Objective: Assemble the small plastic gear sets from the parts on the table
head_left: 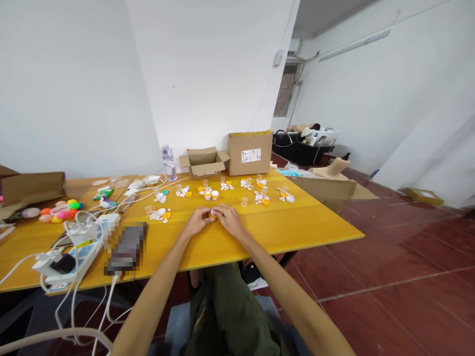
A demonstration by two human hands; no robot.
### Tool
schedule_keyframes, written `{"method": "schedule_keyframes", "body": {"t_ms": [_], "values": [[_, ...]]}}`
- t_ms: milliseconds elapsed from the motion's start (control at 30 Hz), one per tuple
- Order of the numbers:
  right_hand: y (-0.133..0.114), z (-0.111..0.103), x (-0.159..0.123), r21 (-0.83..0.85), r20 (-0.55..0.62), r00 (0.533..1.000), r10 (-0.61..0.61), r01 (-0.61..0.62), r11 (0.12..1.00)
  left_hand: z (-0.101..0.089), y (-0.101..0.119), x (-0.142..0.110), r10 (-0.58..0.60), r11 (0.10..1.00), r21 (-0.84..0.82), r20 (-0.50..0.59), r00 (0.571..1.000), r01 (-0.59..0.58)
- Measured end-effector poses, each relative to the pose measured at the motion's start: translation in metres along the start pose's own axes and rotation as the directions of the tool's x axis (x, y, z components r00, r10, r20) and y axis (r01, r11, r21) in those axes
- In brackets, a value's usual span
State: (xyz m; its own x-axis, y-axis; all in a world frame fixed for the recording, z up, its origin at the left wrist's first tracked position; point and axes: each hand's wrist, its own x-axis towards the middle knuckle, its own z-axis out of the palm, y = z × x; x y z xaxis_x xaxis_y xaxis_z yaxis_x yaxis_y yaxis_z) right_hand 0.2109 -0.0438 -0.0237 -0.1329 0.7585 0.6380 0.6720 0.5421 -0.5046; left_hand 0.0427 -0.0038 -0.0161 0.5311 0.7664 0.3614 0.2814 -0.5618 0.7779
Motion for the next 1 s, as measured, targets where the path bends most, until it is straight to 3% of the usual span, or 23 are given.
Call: {"method": "schedule_keyframes", "body": {"t_ms": [1000], "values": [[0.0004, 0.0004, -0.0003, -0.033, -0.016, 1.000, 0.016, -0.017, 0.999, 0.0008, -0.0025, 0.0006, -0.017, 1.000, -0.011, -0.001, 1.000, 0.017]]}}
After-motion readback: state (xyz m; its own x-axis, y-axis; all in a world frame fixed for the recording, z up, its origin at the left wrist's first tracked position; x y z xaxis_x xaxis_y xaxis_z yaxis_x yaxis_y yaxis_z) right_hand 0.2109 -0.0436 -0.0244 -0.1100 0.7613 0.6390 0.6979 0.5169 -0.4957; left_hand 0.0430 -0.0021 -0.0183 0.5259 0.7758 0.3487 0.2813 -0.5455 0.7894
